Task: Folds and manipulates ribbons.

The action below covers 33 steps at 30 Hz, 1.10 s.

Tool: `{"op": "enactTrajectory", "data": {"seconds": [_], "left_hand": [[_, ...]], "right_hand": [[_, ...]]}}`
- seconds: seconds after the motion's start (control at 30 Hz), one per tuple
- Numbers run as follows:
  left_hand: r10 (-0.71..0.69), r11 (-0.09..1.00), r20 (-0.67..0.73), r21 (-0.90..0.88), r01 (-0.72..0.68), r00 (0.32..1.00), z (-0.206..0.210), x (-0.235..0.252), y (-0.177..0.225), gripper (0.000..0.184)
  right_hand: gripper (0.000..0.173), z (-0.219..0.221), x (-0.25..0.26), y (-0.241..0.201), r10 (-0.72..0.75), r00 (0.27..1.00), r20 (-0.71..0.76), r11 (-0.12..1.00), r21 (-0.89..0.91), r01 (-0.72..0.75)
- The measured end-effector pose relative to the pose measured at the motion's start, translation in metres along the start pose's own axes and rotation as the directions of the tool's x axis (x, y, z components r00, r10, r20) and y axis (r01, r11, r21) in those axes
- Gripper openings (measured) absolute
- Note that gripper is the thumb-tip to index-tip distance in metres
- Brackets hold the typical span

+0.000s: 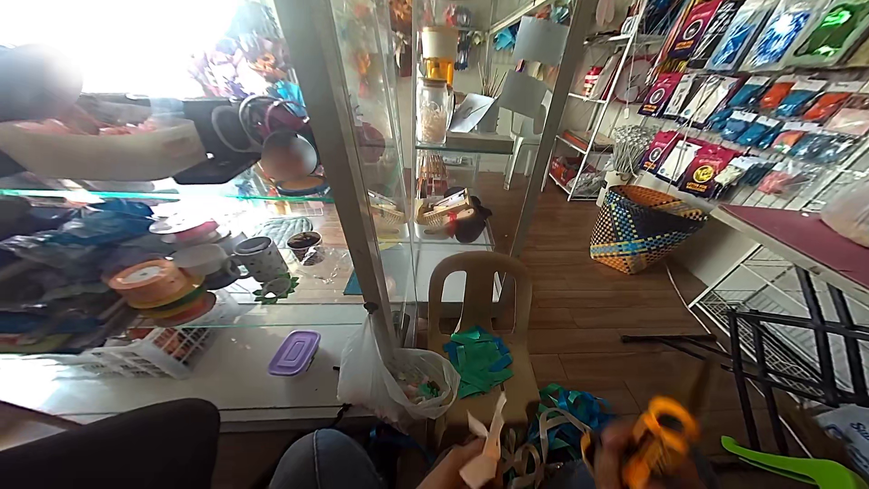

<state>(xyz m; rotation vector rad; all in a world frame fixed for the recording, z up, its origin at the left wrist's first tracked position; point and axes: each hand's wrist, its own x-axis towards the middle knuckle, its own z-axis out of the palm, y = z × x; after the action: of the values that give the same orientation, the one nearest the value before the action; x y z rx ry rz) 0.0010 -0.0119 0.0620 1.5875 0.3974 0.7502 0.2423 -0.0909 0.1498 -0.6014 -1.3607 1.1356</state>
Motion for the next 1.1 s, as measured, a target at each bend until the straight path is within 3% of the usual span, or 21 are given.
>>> {"op": "enactTrajectory", "data": {"seconds": [0.03,0.1,0.17,0.2,0.23,0.3,0.37,0.47,0.53,0.57,0.6,0.67,0.73,0.83,0.93,1.0,1.1], "left_hand": [[-0.013,0.999,-0.029,-0.041,0.012,0.999,-0.001,0.001,0.000,0.020],[-0.037,0.986,-0.062,-0.165,0.027,0.997,-0.009,0.006,-0.004,0.027],[-0.087,0.940,-0.091,-0.337,0.052,0.992,-0.013,0.011,-0.006,0.027],[-0.123,0.907,-0.106,-0.416,0.068,0.987,-0.014,0.013,-0.007,0.025],[-0.160,0.877,-0.127,-0.473,0.082,0.979,-0.015,0.014,-0.006,0.022],[-0.214,0.848,-0.159,-0.521,0.103,0.964,-0.018,0.016,-0.006,0.019],[-0.228,0.824,-0.169,-0.557,0.098,0.959,-0.021,0.015,-0.005,0.017],[-0.233,0.811,-0.168,-0.577,0.096,0.958,-0.022,0.012,-0.005,0.014],[-0.234,0.820,-0.169,-0.563,0.101,0.958,-0.022,0.012,-0.005,0.013],[-0.233,0.827,-0.167,-0.553,0.105,0.958,-0.023,0.012,-0.005,0.013],[-0.236,0.833,-0.163,-0.541,0.113,0.958,-0.022,0.012,-0.005,0.014],[-0.237,0.847,-0.156,-0.516,0.126,0.959,-0.021,0.012,-0.006,0.017],[-0.212,0.876,-0.179,-0.470,0.106,0.961,-0.018,0.014,-0.007,0.019],[-0.146,0.908,-0.217,-0.416,0.044,0.965,-0.014,0.016,-0.008,0.020],[-0.122,0.914,-0.162,-0.402,0.048,0.979,-0.015,0.014,-0.008,0.016],[-0.105,0.930,-0.097,-0.361,0.064,0.990,-0.016,0.012,-0.010,0.020],[-0.109,0.940,-0.061,-0.330,0.083,0.992,-0.017,0.012,-0.009,0.022]], "right_hand": [[0.035,-0.017,0.015,0.005,0.055,0.998,-0.034,0.993,-0.098,-0.058],[0.040,-0.051,0.051,0.035,0.292,0.950,-0.113,0.903,-0.296,-0.313],[0.042,-0.078,0.085,0.087,0.604,0.763,-0.232,0.581,-0.527,-0.620],[0.040,-0.087,0.094,0.120,0.695,0.655,-0.296,0.396,-0.602,-0.693],[0.038,-0.093,0.097,0.154,0.751,0.565,-0.343,0.238,-0.657,-0.715],[0.042,-0.100,0.093,0.205,0.802,0.450,-0.393,0.026,-0.729,-0.684],[0.046,-0.100,0.089,0.235,0.806,0.401,-0.435,-0.094,-0.763,-0.639],[0.062,-0.090,0.086,0.246,0.763,0.414,-0.497,-0.177,-0.776,-0.605],[0.064,-0.079,0.092,0.237,0.716,0.496,-0.492,-0.148,-0.800,-0.581],[0.058,-0.073,0.098,0.226,0.683,0.562,-0.467,-0.065,-0.805,-0.590],[0.051,-0.064,0.102,0.211,0.636,0.642,-0.428,0.080,-0.791,-0.607],[0.041,-0.043,0.109,0.173,0.522,0.785,-0.332,0.472,-0.654,-0.591],[0.037,-0.020,0.112,0.134,0.521,0.819,-0.240,0.726,-0.379,-0.573],[0.049,-0.003,0.094,0.103,0.589,0.808,-0.009,0.802,-0.122,-0.585],[0.059,0.009,0.071,0.105,0.561,0.810,0.170,0.807,0.102,-0.581],[0.048,0.021,0.064,0.105,0.539,0.833,0.127,0.806,0.209,-0.553],[0.021,0.041,0.065,0.097,0.524,0.841,-0.135,0.846,0.204,-0.494]]}}
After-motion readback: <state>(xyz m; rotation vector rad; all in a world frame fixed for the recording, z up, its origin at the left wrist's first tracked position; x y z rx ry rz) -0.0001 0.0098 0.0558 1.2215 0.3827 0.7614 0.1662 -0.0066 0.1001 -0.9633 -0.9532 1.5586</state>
